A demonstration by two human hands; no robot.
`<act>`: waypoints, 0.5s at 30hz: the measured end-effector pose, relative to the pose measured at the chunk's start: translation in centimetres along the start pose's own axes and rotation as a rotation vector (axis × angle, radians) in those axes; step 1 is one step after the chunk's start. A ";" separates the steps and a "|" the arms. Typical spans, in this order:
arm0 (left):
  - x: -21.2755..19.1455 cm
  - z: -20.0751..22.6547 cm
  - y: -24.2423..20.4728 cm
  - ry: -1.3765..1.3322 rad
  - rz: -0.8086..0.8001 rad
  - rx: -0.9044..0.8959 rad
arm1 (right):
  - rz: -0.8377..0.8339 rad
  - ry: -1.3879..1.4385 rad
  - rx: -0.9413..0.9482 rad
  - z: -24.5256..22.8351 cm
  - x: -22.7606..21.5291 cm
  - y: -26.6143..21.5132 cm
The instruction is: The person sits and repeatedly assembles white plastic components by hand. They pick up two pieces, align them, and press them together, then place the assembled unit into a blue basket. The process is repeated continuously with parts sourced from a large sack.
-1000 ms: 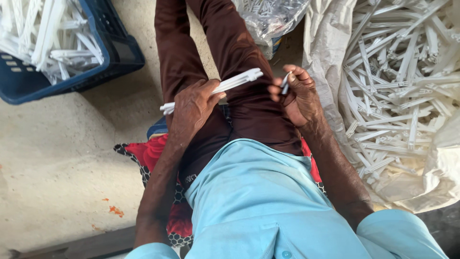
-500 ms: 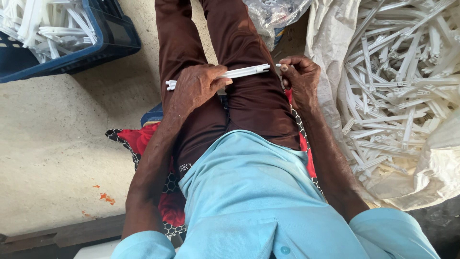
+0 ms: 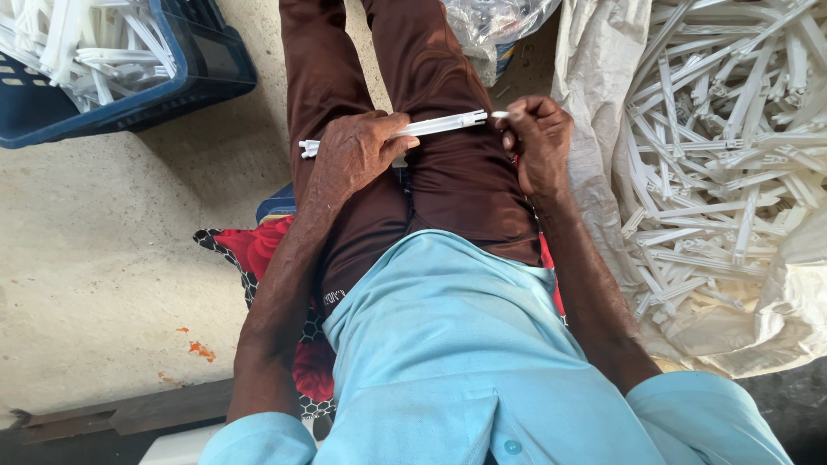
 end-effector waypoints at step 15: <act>-0.4 0.7 0.4 0.041 -0.006 0.029 | -0.121 -0.235 -0.020 0.6 0.8 0.6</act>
Point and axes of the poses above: each hand's wrist, its own y-axis towards the middle knuckle, its own x-axis out of the palm, z = x × y, the point moved 1 cm from there along y, towards the middle knuckle, and after that the axes turned 3 degrees about -x, right-handed, at the moved point
